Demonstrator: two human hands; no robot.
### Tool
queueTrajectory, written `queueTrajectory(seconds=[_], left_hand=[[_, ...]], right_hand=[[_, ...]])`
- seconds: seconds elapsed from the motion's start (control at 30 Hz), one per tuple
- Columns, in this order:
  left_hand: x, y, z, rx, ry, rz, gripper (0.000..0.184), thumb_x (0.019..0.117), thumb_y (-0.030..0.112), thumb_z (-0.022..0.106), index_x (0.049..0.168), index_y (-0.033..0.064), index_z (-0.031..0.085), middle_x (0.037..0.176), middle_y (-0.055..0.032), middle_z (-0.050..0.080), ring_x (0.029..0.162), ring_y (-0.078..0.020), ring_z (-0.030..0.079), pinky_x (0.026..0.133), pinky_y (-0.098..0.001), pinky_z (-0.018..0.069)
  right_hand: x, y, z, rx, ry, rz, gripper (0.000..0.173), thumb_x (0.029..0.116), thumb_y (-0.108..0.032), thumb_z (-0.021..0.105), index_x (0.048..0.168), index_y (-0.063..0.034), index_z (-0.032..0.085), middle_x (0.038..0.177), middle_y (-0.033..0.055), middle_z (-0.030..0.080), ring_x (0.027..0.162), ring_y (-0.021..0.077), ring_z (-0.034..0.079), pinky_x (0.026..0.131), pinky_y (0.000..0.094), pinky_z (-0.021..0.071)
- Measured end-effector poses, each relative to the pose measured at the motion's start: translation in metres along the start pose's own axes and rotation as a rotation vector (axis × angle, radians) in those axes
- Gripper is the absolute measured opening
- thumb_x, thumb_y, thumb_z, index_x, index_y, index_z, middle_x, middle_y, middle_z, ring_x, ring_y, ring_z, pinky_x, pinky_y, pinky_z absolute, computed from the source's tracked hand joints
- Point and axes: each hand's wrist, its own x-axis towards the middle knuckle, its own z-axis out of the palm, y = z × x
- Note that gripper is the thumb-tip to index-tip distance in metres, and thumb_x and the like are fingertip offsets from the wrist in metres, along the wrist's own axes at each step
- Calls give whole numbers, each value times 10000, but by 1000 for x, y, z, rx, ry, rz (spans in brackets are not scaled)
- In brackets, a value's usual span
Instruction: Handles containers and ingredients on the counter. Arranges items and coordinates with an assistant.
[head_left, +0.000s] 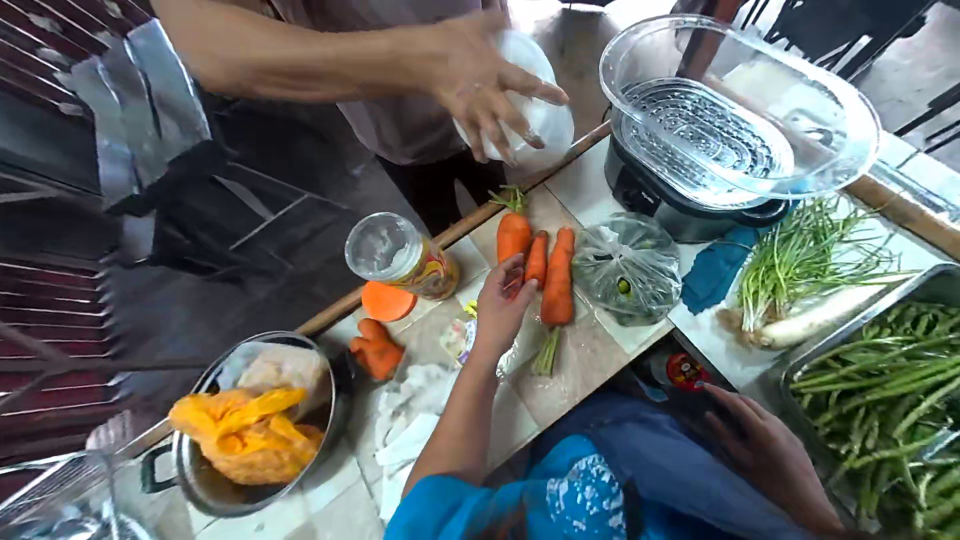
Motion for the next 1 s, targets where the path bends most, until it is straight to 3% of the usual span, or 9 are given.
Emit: queueTrajectory(seconds=[0.33, 0.5, 0.67, 1.0], left_hand=[[-3, -3, 1, -46, 47, -27, 462, 956, 74, 667, 1393, -14, 544, 1400, -171, 582, 1219, -201, 623, 1007, -351, 539], [-13, 5, 9, -47, 22, -53, 449, 969, 88, 663, 1393, 0, 547, 1374, -169, 590, 1117, -183, 661, 917, -333, 571], [-20, 2, 13, -39, 19, -21, 453, 967, 87, 665, 1395, -10, 552, 1389, -180, 585, 1202, -204, 629, 1000, -357, 539], [-34, 8, 23, -98, 51, 8, 432, 963, 69, 656, 1374, -26, 562, 1374, -187, 591, 1211, -210, 623, 1021, -352, 527]], right_hand=[[15, 5, 1, 6, -31, -45, 356, 935, -145, 641, 1251, 6, 704, 1139, 238, 728, 991, 456, 721, 829, 652, 565], [8, 11, 0, 33, -16, -76, 361, 933, -140, 641, 1249, 24, 698, 1132, 243, 729, 988, 451, 722, 831, 642, 567], [4, 14, -2, 22, -22, -96, 349, 937, -116, 638, 1242, 44, 693, 1111, 256, 728, 970, 458, 722, 825, 645, 562], [7, 19, -14, -14, 6, -157, 338, 940, -139, 624, 1215, 40, 707, 1056, 243, 740, 916, 448, 730, 795, 624, 573]])
